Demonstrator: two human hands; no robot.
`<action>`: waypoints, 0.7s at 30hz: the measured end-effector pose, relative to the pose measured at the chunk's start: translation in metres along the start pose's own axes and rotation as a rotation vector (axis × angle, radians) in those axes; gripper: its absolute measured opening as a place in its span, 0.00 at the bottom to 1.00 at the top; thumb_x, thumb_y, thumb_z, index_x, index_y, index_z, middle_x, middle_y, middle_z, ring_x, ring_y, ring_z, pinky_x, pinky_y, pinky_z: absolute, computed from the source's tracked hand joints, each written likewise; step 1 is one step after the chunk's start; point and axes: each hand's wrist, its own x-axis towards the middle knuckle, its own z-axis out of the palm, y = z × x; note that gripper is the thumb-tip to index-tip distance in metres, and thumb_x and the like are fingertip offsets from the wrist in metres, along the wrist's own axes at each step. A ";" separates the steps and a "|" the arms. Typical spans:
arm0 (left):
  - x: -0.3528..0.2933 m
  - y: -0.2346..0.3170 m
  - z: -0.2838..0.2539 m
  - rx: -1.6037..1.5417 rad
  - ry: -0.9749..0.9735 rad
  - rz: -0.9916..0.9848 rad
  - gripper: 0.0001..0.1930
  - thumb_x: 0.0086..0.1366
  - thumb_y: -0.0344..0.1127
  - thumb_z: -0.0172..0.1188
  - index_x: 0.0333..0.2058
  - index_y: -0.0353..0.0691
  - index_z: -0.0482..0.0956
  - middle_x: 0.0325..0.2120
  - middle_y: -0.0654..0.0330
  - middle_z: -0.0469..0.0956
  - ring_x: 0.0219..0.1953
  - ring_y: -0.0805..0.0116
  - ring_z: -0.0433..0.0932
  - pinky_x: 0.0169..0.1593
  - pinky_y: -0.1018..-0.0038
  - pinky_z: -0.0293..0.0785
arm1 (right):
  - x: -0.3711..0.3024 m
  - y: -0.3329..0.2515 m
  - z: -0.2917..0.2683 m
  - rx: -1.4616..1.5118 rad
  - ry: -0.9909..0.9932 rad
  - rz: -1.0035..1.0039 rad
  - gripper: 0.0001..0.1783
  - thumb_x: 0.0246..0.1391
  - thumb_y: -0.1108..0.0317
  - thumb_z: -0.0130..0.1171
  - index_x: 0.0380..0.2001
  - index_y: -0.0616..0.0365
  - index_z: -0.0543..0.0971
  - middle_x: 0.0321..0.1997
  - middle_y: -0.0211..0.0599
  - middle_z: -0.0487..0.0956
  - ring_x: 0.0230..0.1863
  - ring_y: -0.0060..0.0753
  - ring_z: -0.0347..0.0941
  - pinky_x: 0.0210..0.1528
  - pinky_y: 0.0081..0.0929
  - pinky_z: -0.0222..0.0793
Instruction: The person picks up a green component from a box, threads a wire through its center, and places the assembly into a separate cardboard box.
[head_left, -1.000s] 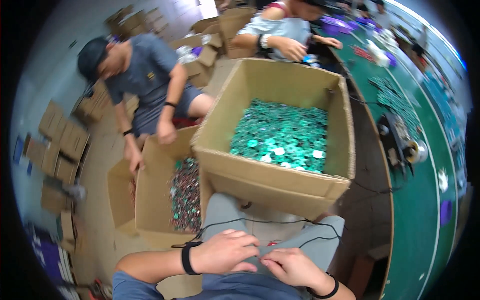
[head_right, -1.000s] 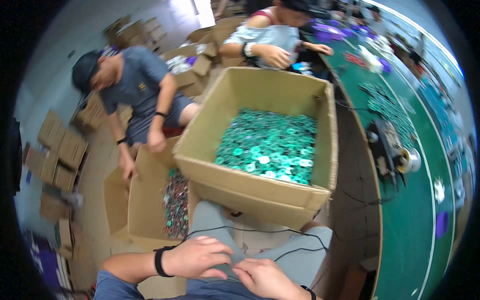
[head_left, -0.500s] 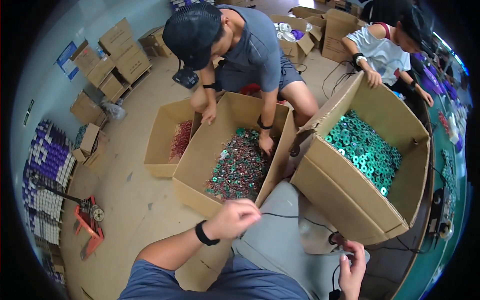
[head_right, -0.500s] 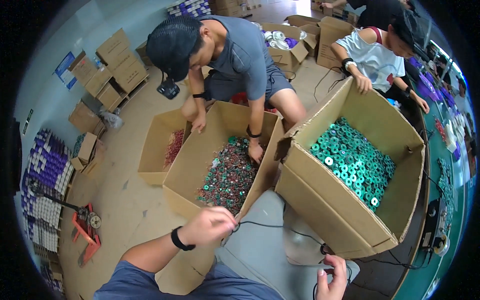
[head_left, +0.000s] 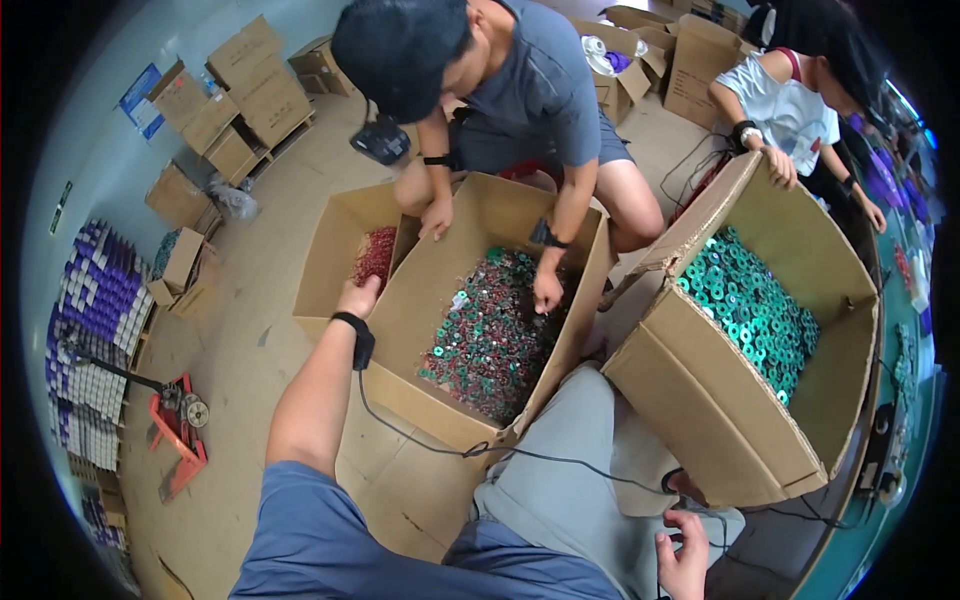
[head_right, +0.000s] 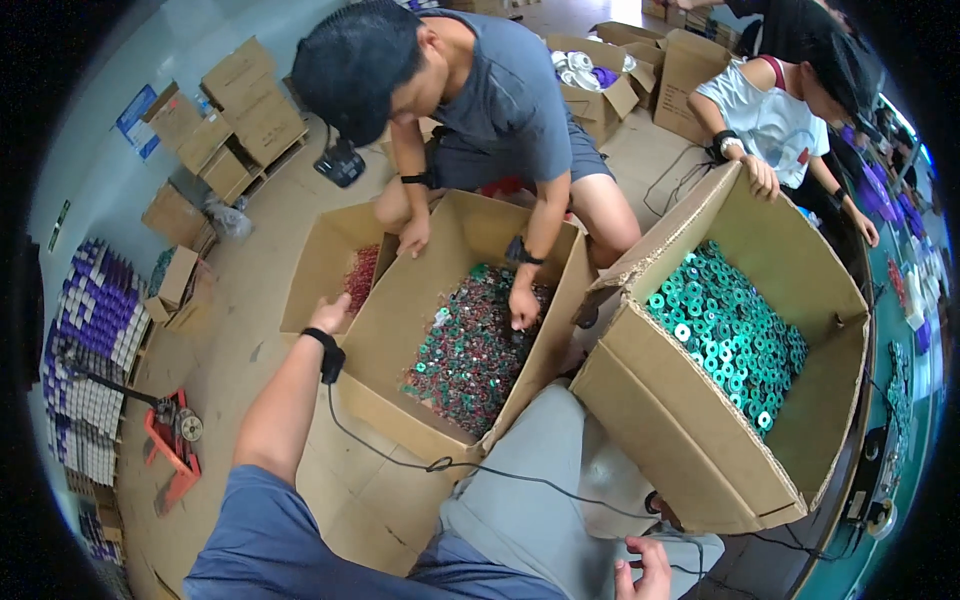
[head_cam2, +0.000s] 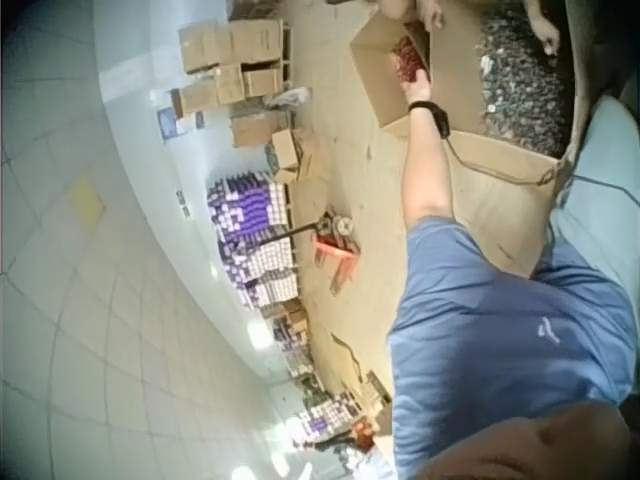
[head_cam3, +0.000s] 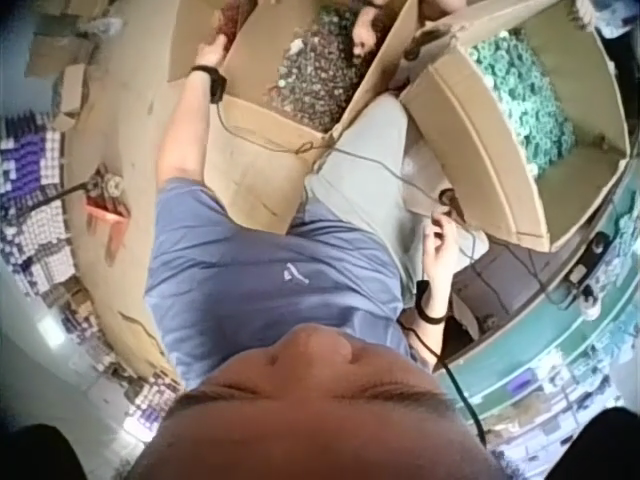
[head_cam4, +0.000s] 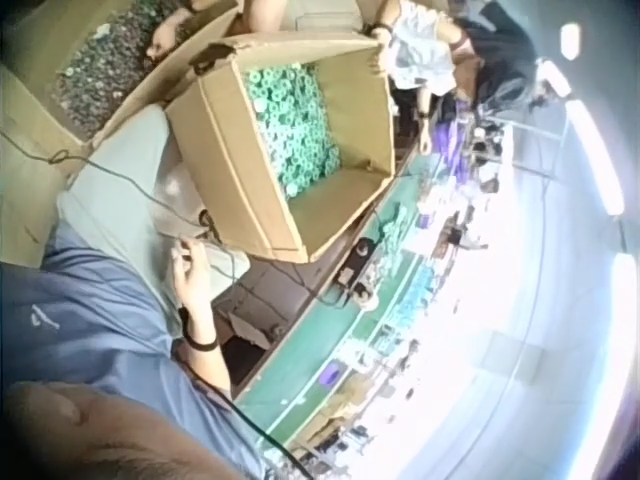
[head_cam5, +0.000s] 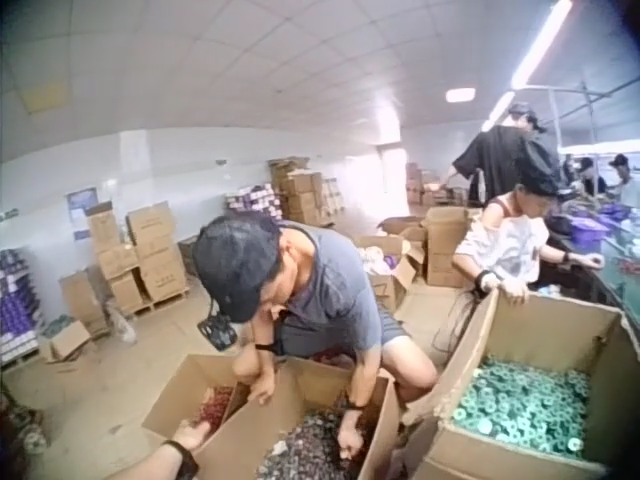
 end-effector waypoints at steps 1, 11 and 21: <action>-0.007 -0.002 0.031 0.082 -0.001 0.058 0.41 0.66 0.57 0.59 0.64 0.27 0.65 0.62 0.39 0.70 0.66 0.48 0.68 0.67 0.63 0.63 | -0.001 0.001 0.001 0.018 -0.003 0.024 0.17 0.66 0.65 0.58 0.54 0.61 0.75 0.50 0.41 0.76 0.40 0.30 0.76 0.39 0.21 0.72; -0.107 -0.003 0.224 0.180 -0.693 0.200 0.25 0.59 0.54 0.65 0.42 0.35 0.85 0.39 0.50 0.85 0.43 0.55 0.83 0.51 0.65 0.77 | 0.018 -0.032 -0.076 -0.181 0.622 -0.134 0.16 0.68 0.66 0.50 0.49 0.68 0.77 0.47 0.48 0.80 0.48 0.46 0.76 0.54 0.38 0.72; -0.063 -0.044 0.375 0.223 -0.222 -0.020 0.14 0.54 0.39 0.67 0.38 0.39 0.84 0.38 0.51 0.85 0.43 0.53 0.84 0.52 0.64 0.78 | 0.143 -0.012 -0.104 -0.422 0.689 -0.139 0.31 0.73 0.53 0.37 0.68 0.66 0.62 0.70 0.50 0.64 0.71 0.46 0.59 0.74 0.43 0.50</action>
